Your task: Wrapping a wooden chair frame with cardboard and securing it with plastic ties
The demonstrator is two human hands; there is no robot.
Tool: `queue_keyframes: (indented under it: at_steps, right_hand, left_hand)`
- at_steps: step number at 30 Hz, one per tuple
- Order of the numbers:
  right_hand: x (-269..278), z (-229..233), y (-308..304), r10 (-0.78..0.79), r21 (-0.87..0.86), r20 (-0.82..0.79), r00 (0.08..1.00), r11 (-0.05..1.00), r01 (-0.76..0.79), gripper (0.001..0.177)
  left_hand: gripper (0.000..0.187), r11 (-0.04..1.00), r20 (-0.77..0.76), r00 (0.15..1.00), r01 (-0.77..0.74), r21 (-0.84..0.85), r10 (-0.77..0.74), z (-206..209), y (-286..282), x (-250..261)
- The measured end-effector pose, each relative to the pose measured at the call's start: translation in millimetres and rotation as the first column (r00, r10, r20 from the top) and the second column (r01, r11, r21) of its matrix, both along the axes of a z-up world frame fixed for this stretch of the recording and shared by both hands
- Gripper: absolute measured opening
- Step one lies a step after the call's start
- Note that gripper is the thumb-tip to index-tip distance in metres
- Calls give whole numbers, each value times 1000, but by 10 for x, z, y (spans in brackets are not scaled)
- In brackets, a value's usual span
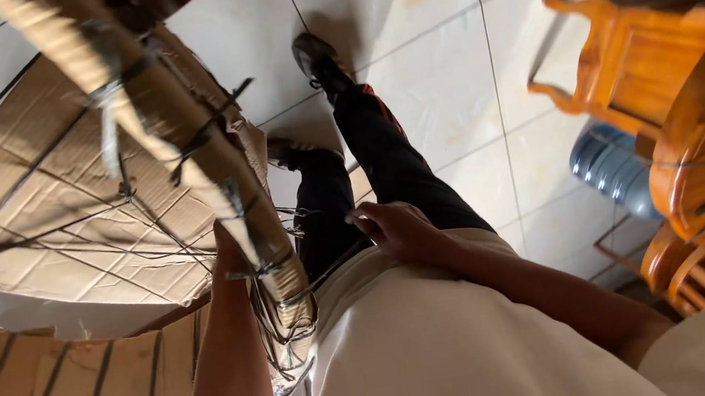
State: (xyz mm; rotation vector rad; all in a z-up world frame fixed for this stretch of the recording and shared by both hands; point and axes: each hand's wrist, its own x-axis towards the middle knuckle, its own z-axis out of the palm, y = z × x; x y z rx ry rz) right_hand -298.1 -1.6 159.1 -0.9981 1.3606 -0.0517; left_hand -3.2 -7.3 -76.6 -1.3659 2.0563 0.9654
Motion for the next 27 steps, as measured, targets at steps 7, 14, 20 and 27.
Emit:
queue_keyframes:
  at_steps: [7,14,20,27]
  right_hand:
    - [397,-767,-30,-107,119,66,992,988,99,37]
    - [1097,-1482,170,73,26,236,969,996,-81,41]
    - [1230,-1601,246,-72,115,187,980,992,50,21]
    - [799,-1260,122,22,-49,175,984,999,-14,17]
  left_hand:
    - [20,988,-22,989,-149,29,149,55,-73,69]
    - [18,927,-68,925,-374,18,374,14,-70,176]
    - [18,796,-154,787,-605,-8,597,410,-56,181]
    - [18,498,-362,479,-866,-47,800,1163,-165,150]
